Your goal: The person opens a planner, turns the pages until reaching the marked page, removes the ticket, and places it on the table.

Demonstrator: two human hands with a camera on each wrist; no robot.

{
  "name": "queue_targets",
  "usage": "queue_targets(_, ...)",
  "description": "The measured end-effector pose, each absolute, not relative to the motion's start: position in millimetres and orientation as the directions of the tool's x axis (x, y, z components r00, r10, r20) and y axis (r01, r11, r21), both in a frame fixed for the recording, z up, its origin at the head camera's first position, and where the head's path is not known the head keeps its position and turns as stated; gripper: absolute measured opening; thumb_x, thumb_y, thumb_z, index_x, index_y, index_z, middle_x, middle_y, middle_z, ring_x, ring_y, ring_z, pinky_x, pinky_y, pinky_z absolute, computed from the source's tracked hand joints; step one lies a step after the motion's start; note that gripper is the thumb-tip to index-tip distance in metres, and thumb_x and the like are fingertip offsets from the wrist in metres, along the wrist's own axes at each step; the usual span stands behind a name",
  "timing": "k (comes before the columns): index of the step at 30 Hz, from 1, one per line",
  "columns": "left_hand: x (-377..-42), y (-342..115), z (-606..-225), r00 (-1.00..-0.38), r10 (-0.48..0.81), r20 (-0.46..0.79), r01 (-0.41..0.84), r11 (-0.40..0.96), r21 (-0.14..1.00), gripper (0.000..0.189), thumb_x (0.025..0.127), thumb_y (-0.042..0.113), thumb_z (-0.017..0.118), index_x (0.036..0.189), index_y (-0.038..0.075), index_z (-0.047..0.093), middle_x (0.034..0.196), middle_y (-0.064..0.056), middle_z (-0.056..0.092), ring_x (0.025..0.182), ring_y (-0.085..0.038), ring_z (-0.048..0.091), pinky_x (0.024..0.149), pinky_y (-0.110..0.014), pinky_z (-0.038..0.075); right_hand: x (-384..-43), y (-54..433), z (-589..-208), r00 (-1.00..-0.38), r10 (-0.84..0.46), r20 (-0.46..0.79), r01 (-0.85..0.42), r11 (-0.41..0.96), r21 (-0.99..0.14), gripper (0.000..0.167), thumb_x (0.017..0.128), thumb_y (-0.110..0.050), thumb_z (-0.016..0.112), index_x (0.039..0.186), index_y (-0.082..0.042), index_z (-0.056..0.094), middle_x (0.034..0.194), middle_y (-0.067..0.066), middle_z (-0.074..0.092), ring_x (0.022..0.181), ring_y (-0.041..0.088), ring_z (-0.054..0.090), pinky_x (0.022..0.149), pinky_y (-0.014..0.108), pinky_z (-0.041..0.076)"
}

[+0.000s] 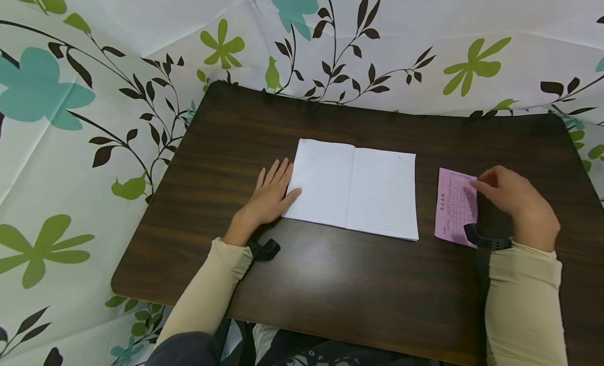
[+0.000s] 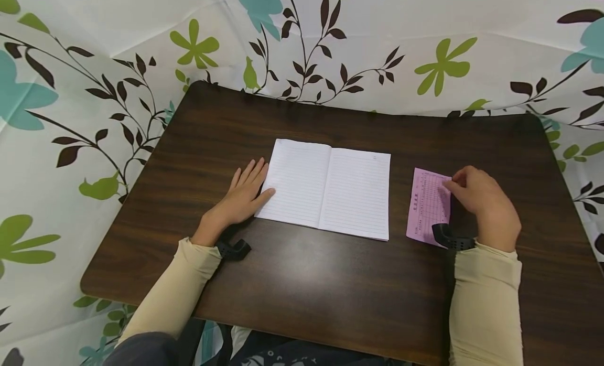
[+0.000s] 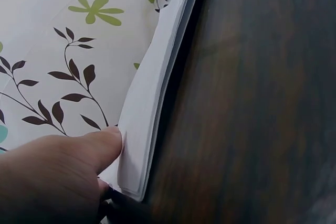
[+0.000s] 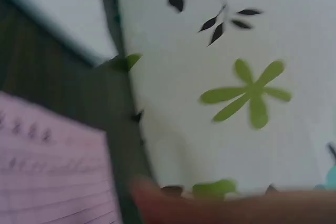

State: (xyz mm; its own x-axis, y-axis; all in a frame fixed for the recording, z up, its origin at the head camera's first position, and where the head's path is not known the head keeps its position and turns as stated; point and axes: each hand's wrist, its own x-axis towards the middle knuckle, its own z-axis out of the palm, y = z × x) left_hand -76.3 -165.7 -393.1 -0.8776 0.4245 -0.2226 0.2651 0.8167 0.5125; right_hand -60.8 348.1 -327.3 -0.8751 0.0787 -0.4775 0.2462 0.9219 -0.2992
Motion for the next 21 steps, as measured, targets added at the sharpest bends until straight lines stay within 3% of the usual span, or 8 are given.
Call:
queue_targets(3, -77.3, -166.3, -391.9, -0.878, 0.425, -0.219, 0.263, 0.812, 0.521, 0.075, 0.112, 0.05, 0.035, 0.168, 0.01, 0.005, 0.177, -0.006, -0.006, 0.165, -0.027, -0.011, 0.131, -0.055, -0.01, -68.4, 330.5, -323.9, -0.879, -0.118, -0.463, 0.074, 0.924, -0.376, 0.081, 0.104, -0.047, 0.059, 0.155, 0.009, 0.03, 0.155, 0.043, 0.027, 0.139, 0.064, 0.028, 0.108, 0.083, 0.028)
queue_targets(7, -77.4, -166.6, -391.2, -0.877, 0.424, -0.225, 0.258, 0.812, 0.524, 0.074, 0.112, 0.05, 0.034, 0.168, 0.011, 0.004, 0.177, -0.005, -0.006, 0.165, -0.026, -0.012, 0.131, -0.054, -0.011, -75.5, 303.3, -327.3, -0.829, -0.255, -0.498, -0.023, 0.905, -0.425, 0.103, 0.091, -0.048, 0.077, 0.164, -0.001, 0.021, 0.168, 0.038, 0.003, 0.152, 0.065, -0.002, 0.112, 0.087, 0.006)
queue_targets(15, -76.4, -165.3, -390.6, -0.877, 0.423, -0.23, 0.254, 0.813, 0.525, 0.074, 0.112, 0.049, 0.034, 0.168, 0.011, 0.004, 0.177, -0.006, -0.005, 0.165, -0.026, -0.011, 0.131, -0.054, -0.01, -74.3, 280.3, -346.1, -0.779, -0.25, -0.576, -0.069, 0.946, -0.316, 0.131, 0.077, -0.06, 0.085, 0.168, -0.013, 0.003, 0.167, 0.038, -0.012, 0.149, 0.068, -0.011, 0.109, 0.088, -0.008)
queue_targets(21, -76.7, -165.0, -389.9, -0.873, 0.426, -0.237, 0.251, 0.809, 0.532, 0.074, 0.112, 0.049, 0.034, 0.168, 0.01, 0.004, 0.177, -0.006, -0.006, 0.165, -0.026, -0.012, 0.131, -0.054, -0.011, -71.2, 272.7, -348.1, -0.781, -0.251, -0.572, -0.064, 0.943, -0.327, 0.136, 0.075, -0.062, 0.085, 0.168, -0.016, -0.003, 0.167, 0.035, -0.018, 0.15, 0.066, -0.015, 0.11, 0.086, -0.014)
